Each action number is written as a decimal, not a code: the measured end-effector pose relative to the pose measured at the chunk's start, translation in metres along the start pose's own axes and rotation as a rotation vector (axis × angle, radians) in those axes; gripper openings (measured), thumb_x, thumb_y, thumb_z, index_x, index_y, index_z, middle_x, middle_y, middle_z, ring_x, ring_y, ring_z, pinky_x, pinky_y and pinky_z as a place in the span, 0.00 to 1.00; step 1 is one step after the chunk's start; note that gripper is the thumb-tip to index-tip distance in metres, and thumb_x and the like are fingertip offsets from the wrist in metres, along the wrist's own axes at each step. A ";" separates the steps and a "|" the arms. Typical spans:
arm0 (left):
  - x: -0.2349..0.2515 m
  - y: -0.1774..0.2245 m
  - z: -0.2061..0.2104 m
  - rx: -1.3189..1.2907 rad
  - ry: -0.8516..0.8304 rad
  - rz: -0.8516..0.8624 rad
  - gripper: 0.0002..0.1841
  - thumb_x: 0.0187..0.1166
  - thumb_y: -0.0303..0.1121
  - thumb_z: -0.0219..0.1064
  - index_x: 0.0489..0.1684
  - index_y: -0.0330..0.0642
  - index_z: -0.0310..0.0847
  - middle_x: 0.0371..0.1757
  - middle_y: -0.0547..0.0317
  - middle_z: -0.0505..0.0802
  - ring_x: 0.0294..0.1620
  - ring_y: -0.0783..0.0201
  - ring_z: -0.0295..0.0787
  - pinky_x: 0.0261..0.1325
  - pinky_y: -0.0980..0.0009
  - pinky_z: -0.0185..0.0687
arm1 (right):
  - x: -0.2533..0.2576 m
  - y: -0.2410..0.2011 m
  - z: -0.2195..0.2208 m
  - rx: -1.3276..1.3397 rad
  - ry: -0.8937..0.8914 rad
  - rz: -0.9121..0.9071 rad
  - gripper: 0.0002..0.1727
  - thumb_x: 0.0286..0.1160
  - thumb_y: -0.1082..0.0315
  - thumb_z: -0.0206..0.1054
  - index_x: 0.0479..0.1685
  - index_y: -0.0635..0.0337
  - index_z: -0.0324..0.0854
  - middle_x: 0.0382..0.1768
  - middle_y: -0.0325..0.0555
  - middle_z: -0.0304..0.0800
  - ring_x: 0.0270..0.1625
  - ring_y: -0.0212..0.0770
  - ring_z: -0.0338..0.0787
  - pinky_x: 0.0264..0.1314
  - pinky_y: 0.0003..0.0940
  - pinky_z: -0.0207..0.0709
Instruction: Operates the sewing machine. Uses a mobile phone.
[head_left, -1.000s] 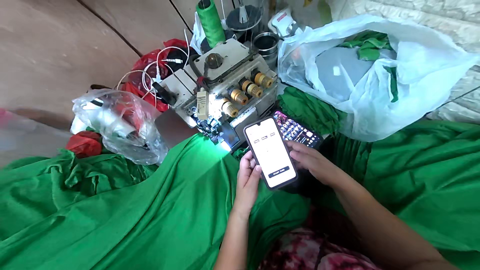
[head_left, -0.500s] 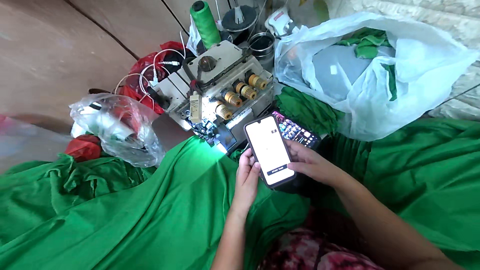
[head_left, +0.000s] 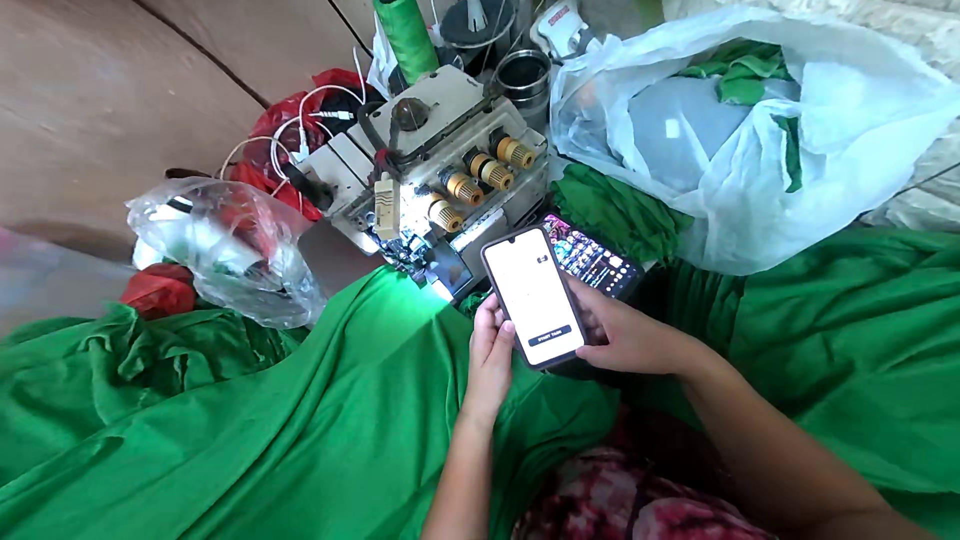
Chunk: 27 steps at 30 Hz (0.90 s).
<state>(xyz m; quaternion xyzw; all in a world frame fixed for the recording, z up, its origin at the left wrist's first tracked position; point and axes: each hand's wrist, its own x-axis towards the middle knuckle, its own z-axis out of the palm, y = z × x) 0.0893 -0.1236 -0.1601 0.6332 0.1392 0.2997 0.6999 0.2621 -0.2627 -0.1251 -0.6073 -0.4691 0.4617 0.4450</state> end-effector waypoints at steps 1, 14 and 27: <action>0.000 0.000 0.000 -0.009 0.000 -0.001 0.22 0.87 0.23 0.43 0.77 0.21 0.53 0.60 0.52 0.88 0.57 0.69 0.90 0.63 0.68 0.87 | 0.000 -0.001 0.000 -0.001 -0.003 0.004 0.58 0.60 0.76 0.69 0.95 0.57 0.35 0.75 0.50 0.79 0.63 0.31 0.90 0.61 0.27 0.88; -0.001 0.001 0.000 -0.035 -0.002 -0.002 0.22 0.87 0.24 0.43 0.78 0.21 0.52 0.59 0.52 0.88 0.58 0.69 0.89 0.64 0.68 0.87 | 0.000 -0.001 0.002 -0.031 0.011 -0.020 0.56 0.63 0.73 0.69 0.95 0.60 0.36 0.75 0.51 0.79 0.65 0.30 0.90 0.62 0.26 0.87; -0.002 0.001 0.000 -0.069 -0.009 -0.016 0.22 0.86 0.23 0.43 0.77 0.23 0.52 0.60 0.51 0.88 0.56 0.66 0.91 0.61 0.66 0.89 | 0.003 0.000 -0.002 -0.247 0.212 -0.101 0.30 0.81 0.57 0.56 0.80 0.62 0.70 0.53 0.46 0.91 0.50 0.30 0.90 0.51 0.28 0.84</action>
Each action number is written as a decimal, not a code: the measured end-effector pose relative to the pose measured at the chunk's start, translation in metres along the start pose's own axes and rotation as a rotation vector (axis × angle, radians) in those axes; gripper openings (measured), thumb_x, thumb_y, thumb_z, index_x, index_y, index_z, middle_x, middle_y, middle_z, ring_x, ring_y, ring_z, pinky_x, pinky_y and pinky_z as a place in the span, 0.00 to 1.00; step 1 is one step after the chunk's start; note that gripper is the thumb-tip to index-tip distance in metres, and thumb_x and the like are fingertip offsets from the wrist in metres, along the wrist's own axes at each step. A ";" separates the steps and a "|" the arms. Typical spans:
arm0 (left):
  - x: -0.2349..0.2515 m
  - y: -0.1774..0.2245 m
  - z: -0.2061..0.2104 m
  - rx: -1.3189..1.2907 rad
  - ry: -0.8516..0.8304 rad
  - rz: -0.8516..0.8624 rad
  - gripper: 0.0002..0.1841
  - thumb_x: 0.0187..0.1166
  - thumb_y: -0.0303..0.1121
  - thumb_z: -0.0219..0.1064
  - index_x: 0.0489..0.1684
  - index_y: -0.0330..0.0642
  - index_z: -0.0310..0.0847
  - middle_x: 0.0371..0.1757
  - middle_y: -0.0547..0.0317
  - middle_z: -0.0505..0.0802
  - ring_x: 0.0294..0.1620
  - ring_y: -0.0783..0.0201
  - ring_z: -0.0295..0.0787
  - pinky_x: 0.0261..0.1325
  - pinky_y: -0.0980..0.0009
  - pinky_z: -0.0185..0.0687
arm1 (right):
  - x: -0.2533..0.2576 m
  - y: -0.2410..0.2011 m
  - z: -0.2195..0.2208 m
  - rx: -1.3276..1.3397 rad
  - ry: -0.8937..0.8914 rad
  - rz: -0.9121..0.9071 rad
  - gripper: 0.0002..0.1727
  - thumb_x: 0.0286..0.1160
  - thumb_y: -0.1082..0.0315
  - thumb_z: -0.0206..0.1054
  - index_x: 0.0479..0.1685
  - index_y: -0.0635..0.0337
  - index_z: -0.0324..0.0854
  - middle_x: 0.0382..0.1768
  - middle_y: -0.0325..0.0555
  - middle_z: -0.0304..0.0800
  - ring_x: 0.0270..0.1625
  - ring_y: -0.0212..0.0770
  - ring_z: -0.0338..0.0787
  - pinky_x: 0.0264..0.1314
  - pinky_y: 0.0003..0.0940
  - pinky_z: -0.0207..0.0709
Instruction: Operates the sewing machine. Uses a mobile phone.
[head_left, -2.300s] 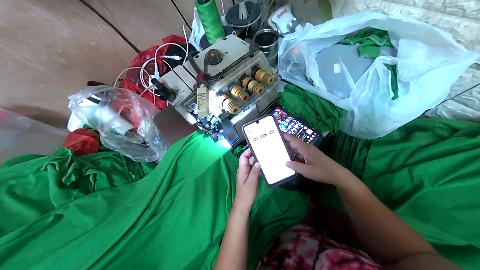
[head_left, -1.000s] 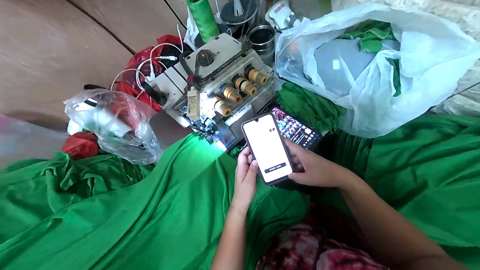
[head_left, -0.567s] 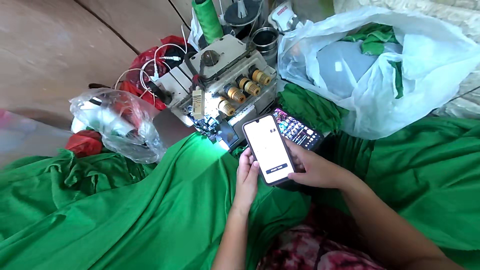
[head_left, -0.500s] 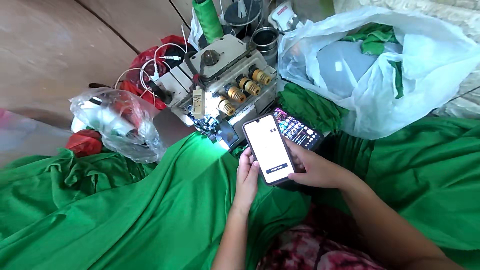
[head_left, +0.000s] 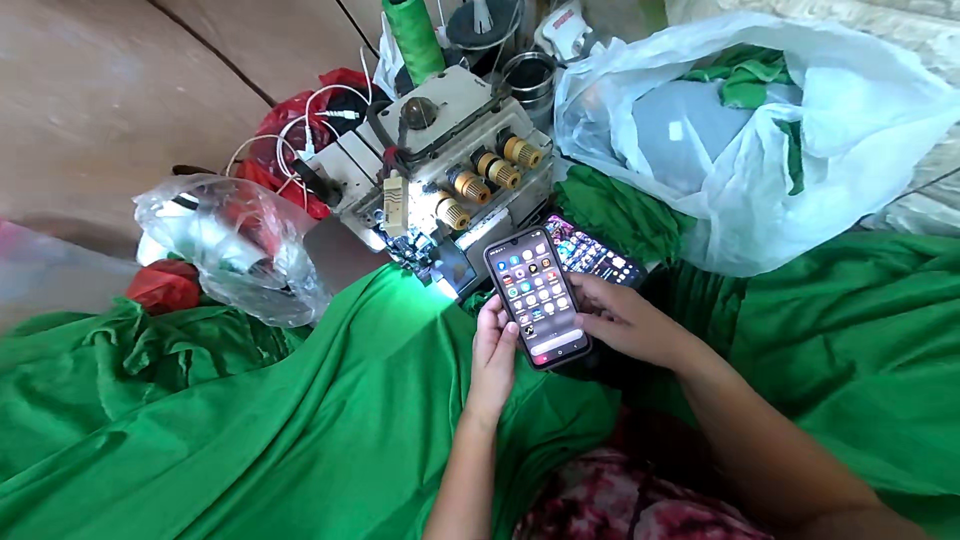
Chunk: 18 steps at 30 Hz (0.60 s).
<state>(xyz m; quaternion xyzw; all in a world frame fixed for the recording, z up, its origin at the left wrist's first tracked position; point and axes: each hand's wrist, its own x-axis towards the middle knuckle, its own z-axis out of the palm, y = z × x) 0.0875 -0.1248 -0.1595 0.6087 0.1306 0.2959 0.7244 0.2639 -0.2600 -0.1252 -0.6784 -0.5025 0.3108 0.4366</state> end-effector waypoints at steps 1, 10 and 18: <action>0.000 0.000 0.000 -0.001 -0.002 -0.001 0.22 0.86 0.23 0.43 0.77 0.23 0.52 0.60 0.51 0.88 0.57 0.66 0.91 0.61 0.66 0.89 | 0.001 0.001 0.001 -0.036 0.030 0.004 0.29 0.82 0.56 0.54 0.78 0.62 0.73 0.51 0.46 0.91 0.49 0.31 0.90 0.51 0.30 0.84; 0.000 0.001 0.001 -0.027 -0.008 -0.001 0.22 0.86 0.22 0.43 0.77 0.24 0.51 0.60 0.52 0.88 0.56 0.67 0.91 0.61 0.66 0.89 | 0.010 0.000 0.013 -0.211 0.193 0.058 0.25 0.80 0.52 0.57 0.64 0.61 0.81 0.34 0.41 0.90 0.36 0.35 0.88 0.43 0.39 0.82; 0.000 0.000 0.000 -0.028 -0.013 0.011 0.22 0.86 0.23 0.44 0.77 0.25 0.52 0.59 0.54 0.89 0.56 0.67 0.91 0.61 0.66 0.89 | 0.010 0.000 0.012 -0.209 0.192 0.051 0.24 0.80 0.53 0.57 0.63 0.62 0.80 0.34 0.42 0.90 0.36 0.34 0.88 0.43 0.37 0.82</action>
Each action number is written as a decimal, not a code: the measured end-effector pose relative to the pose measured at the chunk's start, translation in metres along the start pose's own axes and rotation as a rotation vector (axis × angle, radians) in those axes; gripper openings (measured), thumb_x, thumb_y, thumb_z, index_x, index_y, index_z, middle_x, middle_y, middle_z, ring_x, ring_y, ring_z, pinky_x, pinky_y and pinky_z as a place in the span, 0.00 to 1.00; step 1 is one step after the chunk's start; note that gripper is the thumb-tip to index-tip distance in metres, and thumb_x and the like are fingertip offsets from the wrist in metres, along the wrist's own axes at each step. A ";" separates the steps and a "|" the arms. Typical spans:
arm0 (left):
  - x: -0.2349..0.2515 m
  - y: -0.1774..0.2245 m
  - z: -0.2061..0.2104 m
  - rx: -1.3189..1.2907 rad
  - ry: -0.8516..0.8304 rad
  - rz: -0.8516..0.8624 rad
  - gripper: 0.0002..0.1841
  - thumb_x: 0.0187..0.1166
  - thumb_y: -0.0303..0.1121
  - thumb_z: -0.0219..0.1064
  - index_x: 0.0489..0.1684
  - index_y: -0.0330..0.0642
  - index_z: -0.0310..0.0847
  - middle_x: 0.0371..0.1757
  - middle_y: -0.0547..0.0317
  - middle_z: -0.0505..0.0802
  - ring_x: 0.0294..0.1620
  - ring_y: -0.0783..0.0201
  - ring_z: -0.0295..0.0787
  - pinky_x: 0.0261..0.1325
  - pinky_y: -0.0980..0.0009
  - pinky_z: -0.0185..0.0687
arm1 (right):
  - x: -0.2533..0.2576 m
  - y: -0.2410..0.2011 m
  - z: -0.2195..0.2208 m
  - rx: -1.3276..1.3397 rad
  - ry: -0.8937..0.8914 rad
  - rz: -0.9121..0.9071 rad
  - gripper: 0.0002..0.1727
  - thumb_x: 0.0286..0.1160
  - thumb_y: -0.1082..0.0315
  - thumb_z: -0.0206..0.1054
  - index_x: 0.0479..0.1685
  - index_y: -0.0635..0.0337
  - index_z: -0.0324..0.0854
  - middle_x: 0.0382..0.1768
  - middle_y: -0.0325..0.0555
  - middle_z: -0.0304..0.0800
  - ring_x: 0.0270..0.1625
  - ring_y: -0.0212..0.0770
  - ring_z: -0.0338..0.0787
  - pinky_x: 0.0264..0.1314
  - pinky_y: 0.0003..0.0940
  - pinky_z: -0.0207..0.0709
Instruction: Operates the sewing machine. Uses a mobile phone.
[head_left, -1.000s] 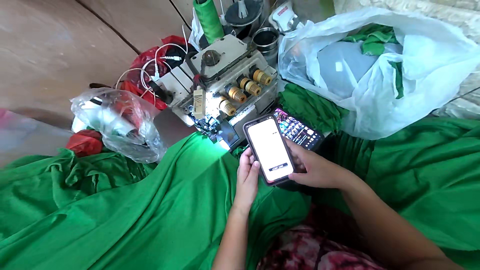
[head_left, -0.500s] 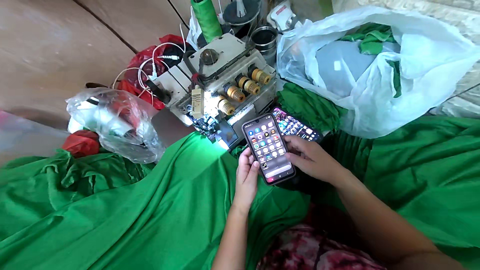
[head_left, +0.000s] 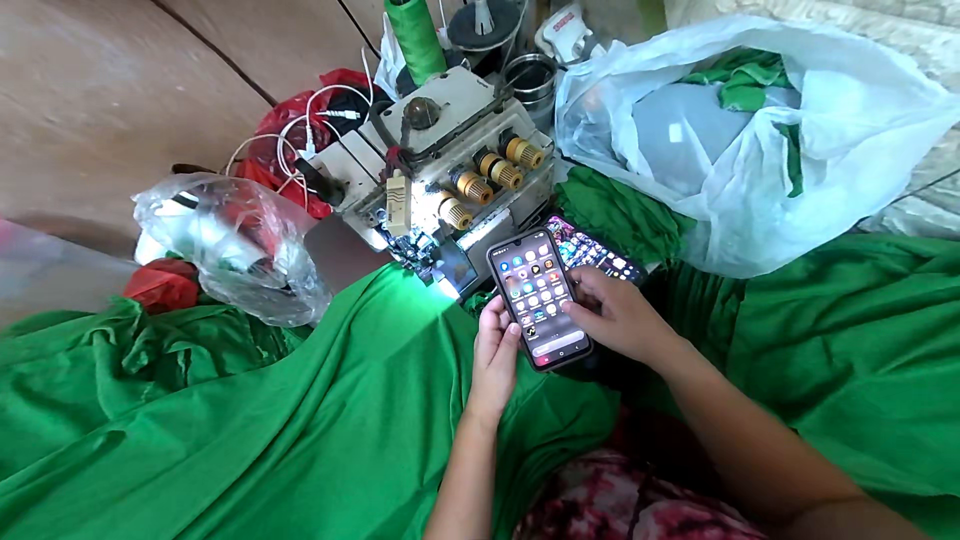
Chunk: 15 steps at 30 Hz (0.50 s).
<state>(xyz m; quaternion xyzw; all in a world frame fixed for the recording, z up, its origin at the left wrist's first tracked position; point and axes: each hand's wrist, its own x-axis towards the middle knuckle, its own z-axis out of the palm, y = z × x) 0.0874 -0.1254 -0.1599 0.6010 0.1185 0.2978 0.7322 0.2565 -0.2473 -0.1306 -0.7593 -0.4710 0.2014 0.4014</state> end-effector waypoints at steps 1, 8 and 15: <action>-0.001 0.000 0.000 -0.004 0.009 -0.009 0.22 0.86 0.23 0.45 0.77 0.27 0.53 0.58 0.55 0.89 0.56 0.67 0.91 0.61 0.66 0.89 | 0.000 0.000 0.000 -0.002 -0.003 0.003 0.24 0.80 0.53 0.57 0.63 0.62 0.80 0.34 0.42 0.90 0.36 0.34 0.88 0.43 0.37 0.82; -0.001 0.000 0.000 0.002 0.015 -0.018 0.21 0.86 0.24 0.45 0.77 0.28 0.54 0.58 0.55 0.89 0.56 0.67 0.91 0.61 0.66 0.89 | 0.000 -0.001 0.000 -0.006 -0.004 0.003 0.24 0.79 0.53 0.57 0.63 0.61 0.80 0.34 0.41 0.90 0.36 0.33 0.87 0.43 0.35 0.81; 0.000 0.000 -0.001 0.033 -0.009 0.017 0.22 0.86 0.23 0.44 0.77 0.22 0.52 0.60 0.51 0.88 0.58 0.67 0.90 0.62 0.66 0.88 | 0.000 -0.002 -0.001 0.013 0.000 0.001 0.24 0.80 0.53 0.57 0.63 0.63 0.80 0.33 0.42 0.89 0.35 0.33 0.87 0.42 0.35 0.82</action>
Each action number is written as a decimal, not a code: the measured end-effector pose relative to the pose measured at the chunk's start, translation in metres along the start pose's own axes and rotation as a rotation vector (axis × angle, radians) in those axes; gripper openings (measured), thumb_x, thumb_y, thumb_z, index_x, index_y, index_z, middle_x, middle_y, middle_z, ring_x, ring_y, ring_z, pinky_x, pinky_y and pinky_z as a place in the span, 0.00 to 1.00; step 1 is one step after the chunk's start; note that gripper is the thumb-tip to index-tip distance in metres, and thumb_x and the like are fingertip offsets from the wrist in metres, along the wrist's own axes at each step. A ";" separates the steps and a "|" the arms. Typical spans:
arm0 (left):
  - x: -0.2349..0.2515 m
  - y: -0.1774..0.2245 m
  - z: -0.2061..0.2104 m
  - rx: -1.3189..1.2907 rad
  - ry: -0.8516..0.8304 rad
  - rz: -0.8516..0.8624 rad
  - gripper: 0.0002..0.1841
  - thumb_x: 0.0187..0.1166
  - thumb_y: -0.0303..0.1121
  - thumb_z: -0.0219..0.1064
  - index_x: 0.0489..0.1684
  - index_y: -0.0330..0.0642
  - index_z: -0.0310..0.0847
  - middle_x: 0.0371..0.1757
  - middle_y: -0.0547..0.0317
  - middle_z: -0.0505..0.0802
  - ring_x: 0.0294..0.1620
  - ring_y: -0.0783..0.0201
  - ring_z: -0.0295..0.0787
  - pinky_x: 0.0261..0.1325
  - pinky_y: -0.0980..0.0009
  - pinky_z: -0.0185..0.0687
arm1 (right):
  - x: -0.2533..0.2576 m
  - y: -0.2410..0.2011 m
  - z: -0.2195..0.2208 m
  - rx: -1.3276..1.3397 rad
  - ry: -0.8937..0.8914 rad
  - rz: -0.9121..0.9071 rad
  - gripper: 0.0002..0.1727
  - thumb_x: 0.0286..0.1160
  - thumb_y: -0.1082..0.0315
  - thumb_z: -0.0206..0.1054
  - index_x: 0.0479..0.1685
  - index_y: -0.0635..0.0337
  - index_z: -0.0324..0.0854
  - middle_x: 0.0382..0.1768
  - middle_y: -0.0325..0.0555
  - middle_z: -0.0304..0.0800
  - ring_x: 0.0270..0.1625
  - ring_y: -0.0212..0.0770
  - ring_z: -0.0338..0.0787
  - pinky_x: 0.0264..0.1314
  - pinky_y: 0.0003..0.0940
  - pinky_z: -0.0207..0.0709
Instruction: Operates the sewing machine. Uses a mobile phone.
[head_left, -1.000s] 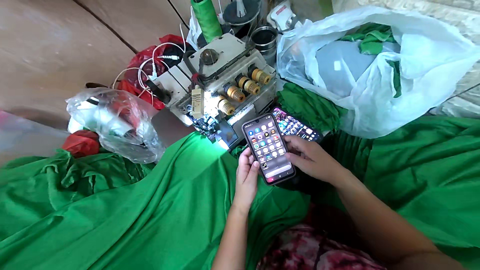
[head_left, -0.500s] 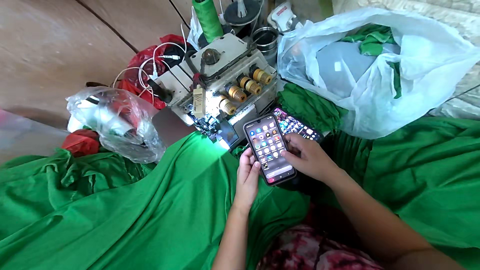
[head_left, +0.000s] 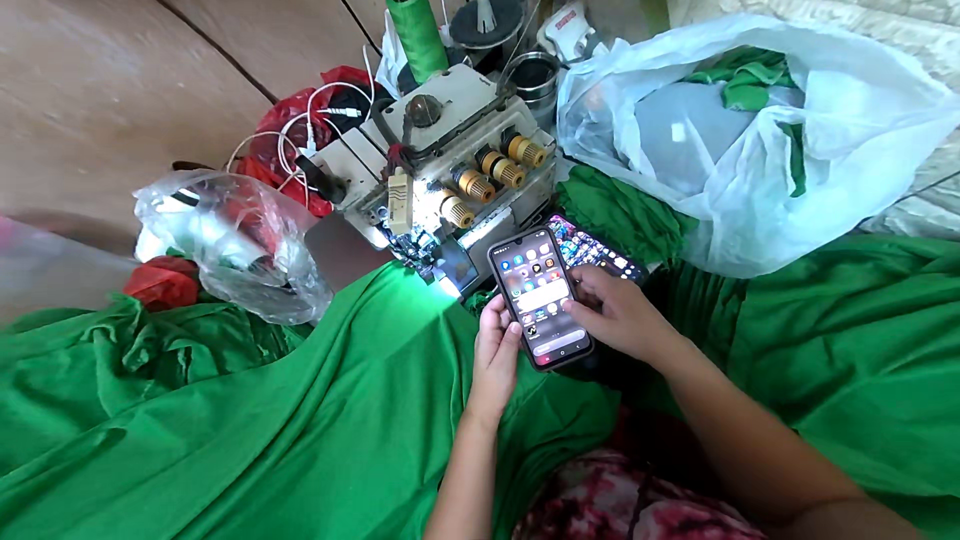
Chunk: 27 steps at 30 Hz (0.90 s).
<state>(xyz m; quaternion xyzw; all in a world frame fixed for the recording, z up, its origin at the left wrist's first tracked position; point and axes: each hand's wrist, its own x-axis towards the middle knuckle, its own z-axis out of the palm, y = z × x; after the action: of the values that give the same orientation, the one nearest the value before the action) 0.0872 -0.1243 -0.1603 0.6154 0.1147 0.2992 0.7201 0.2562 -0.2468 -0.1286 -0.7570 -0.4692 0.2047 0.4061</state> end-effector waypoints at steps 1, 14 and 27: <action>0.000 0.000 0.000 0.003 -0.002 -0.001 0.22 0.87 0.23 0.44 0.77 0.22 0.52 0.61 0.50 0.88 0.58 0.66 0.90 0.62 0.66 0.88 | 0.000 0.000 0.000 0.000 0.000 0.001 0.24 0.80 0.53 0.57 0.63 0.63 0.80 0.33 0.42 0.89 0.35 0.33 0.87 0.42 0.34 0.81; 0.000 0.001 0.002 -0.009 0.023 0.003 0.21 0.85 0.22 0.45 0.75 0.24 0.52 0.56 0.55 0.88 0.54 0.69 0.91 0.57 0.68 0.89 | 0.004 -0.015 -0.002 -0.095 0.061 0.017 0.27 0.88 0.53 0.45 0.71 0.58 0.79 0.39 0.50 0.91 0.43 0.48 0.91 0.47 0.55 0.82; 0.000 0.000 0.001 0.007 0.005 0.018 0.21 0.85 0.23 0.45 0.75 0.23 0.53 0.58 0.53 0.89 0.55 0.67 0.91 0.58 0.67 0.89 | 0.010 -0.009 0.003 -0.080 0.114 -0.021 0.23 0.81 0.52 0.55 0.60 0.60 0.82 0.28 0.42 0.88 0.31 0.40 0.88 0.37 0.47 0.81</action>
<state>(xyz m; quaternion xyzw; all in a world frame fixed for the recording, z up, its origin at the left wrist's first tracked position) 0.0875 -0.1251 -0.1605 0.6182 0.1123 0.3067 0.7149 0.2541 -0.2347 -0.1228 -0.7782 -0.4610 0.1381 0.4036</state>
